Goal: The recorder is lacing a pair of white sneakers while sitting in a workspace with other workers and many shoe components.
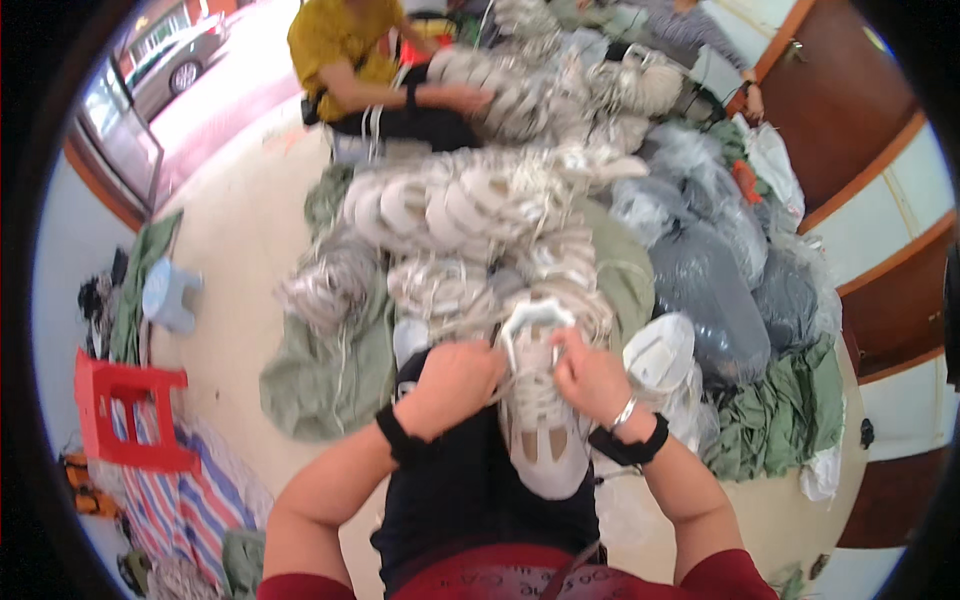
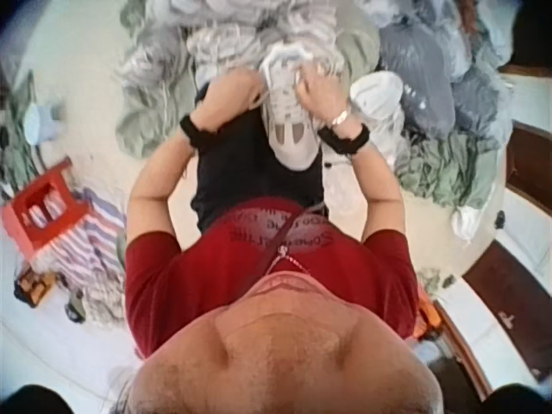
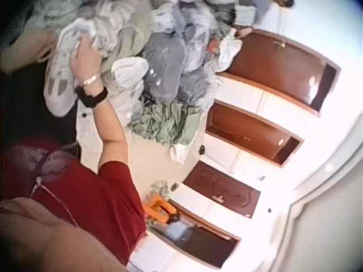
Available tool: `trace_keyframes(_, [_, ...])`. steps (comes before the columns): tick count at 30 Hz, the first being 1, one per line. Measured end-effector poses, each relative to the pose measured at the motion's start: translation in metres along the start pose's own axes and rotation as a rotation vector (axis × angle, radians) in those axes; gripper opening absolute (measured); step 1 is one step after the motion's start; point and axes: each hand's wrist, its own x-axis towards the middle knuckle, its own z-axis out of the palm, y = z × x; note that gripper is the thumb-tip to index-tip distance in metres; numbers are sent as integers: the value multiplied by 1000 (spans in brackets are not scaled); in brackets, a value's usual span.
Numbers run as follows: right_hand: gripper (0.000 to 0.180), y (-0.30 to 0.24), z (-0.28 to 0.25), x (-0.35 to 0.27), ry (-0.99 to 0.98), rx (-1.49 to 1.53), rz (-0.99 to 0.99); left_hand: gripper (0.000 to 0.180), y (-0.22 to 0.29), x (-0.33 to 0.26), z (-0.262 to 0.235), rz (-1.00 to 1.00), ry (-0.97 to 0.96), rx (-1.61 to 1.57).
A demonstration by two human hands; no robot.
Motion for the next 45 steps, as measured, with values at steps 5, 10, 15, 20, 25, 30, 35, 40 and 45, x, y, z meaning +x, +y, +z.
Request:
trace_keyframes(5, [28,2,-30,10,33,-214,-276,30,6,19,-35,87,124,-103])
trace_keyframes(10, [24,24,-33,30,-210,-116,-695,34,-15,32,-30,349,-159,-195])
trace_keyframes(15, [21,37,-50,40,-448,-26,-689,22,-27,36,-31,375,-240,-252])
trace_keyframes(20, [27,41,-42,61,-580,45,-770,18,-38,32,-21,371,-238,-256])
trace_keyframes(25, [28,49,-46,62,-570,3,-674,20,-32,48,-16,434,-211,-320])
trace_keyframes(30, [23,40,-48,66,-608,14,-638,19,-23,45,-1,321,-175,-182])
trace_keyframes(35, [24,35,-33,54,-462,-262,-646,16,-11,51,7,251,-201,-3])
trace_keyframes(40, [20,8,-28,43,-437,-597,-633,17,-17,60,4,150,-407,-101])
trace_keyframes(45, [20,8,-25,52,-439,-537,-505,19,-20,62,4,109,-385,-195])
